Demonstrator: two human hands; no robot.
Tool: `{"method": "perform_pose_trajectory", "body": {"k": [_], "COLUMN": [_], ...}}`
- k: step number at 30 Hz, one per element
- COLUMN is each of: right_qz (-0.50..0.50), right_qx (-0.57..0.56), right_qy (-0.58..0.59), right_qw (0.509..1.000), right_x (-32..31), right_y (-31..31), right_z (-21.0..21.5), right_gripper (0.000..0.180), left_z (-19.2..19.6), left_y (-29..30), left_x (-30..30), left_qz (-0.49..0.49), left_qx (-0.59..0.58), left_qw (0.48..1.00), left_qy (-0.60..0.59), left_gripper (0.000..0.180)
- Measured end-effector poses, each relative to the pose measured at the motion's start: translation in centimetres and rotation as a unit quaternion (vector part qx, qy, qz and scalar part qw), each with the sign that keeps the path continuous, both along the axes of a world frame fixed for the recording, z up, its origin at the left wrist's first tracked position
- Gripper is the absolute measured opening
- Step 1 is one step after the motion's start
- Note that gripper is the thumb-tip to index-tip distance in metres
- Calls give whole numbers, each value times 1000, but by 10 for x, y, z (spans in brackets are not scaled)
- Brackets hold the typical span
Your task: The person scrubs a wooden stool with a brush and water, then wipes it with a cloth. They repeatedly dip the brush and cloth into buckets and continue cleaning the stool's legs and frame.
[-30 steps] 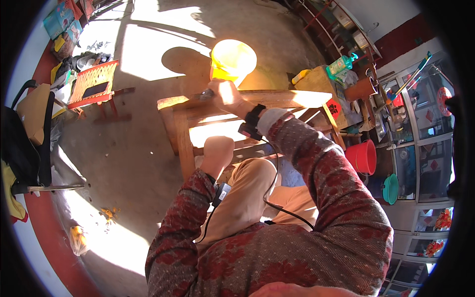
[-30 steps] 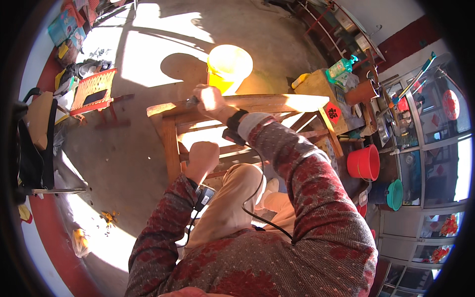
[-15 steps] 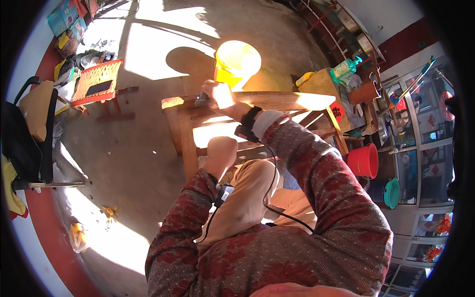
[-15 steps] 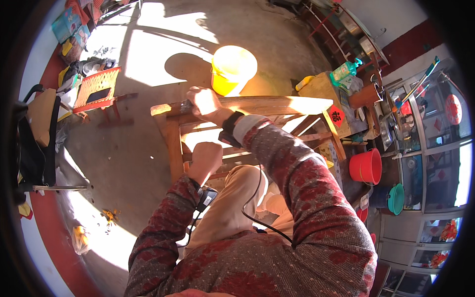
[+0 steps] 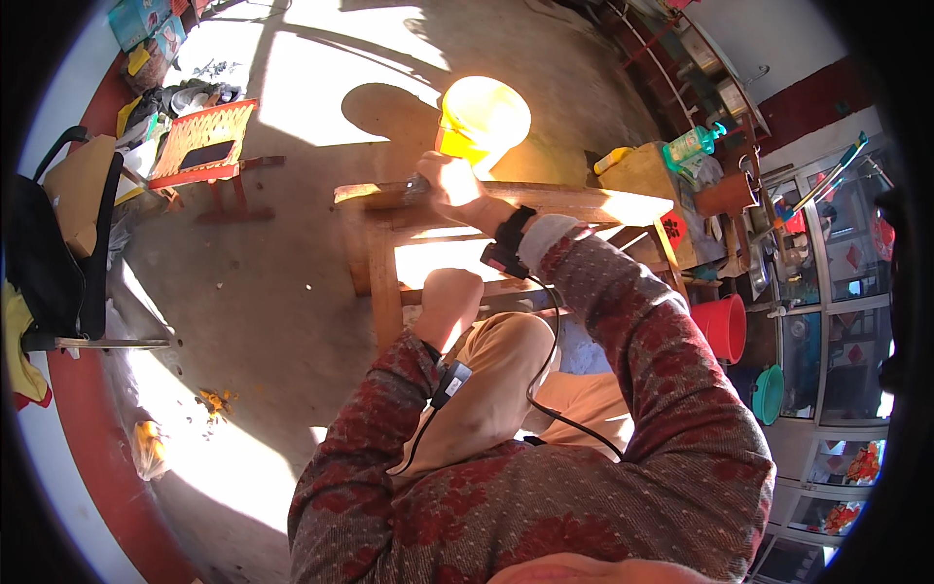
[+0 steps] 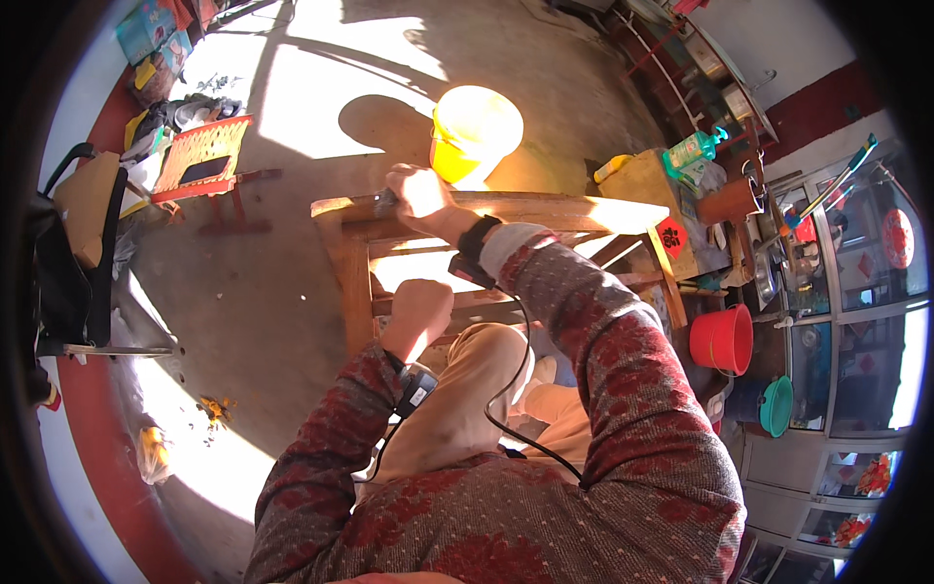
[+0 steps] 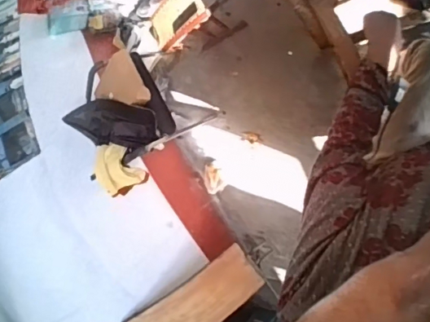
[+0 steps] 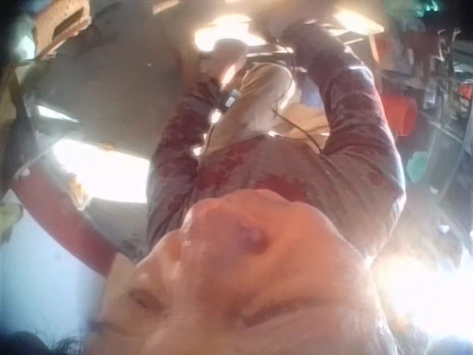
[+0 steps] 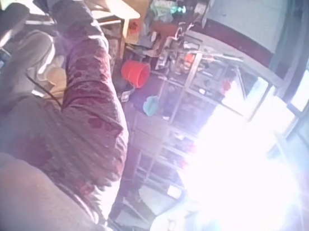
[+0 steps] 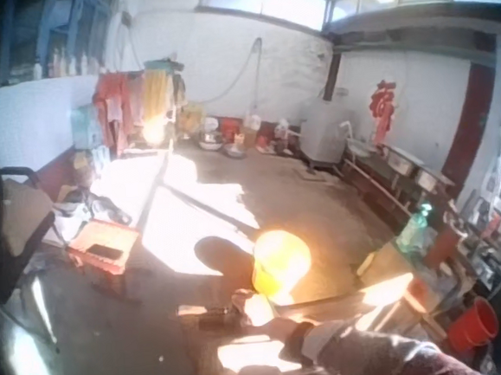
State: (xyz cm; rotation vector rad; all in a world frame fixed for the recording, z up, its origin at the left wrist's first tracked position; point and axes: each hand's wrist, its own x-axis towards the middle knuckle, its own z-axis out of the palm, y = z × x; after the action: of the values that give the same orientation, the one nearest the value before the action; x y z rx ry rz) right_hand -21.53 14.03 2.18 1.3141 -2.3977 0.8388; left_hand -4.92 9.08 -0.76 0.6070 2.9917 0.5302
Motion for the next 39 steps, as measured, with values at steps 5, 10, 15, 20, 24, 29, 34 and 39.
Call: {"method": "perform_pose_trajectory", "body": {"k": [5,10,15,20,24,29,34,39], "right_qz": [88,79,43,63,46,24,97,69], "right_qx": [54,80,45,5,33,15,23,86], "right_qy": [43,-31,20,40,-19,-40,0,-29], "right_qw": [994,993,998,997,998,999,995,993], "right_x": [14,10,16,16,-2,9,16,16], "right_y": [-81,26,-16,-98,-29,1,-89,-33], "right_z": [12,27,8,3,18,11,11,25], "right_gripper": [12,15,14,13,11,11,12,11], "left_z": [8,4,-6,-10,-2,6,6,3], "left_y": [4,-3,0,8,0,-1,6,3], "left_x": [4,4,-1,-2,-1,7,5,10], "left_qz": [1,0,2,31,-3,9,9,-5], "left_qx": [-114,13,-7,-33,-29,21,-56,-51], "left_qw": [993,999,998,996,998,999,995,994], "left_qy": [-22,-34,-56,75,-49,-30,-83,-92], "left_gripper": [10,10,15,25,12,10,13,11]}}
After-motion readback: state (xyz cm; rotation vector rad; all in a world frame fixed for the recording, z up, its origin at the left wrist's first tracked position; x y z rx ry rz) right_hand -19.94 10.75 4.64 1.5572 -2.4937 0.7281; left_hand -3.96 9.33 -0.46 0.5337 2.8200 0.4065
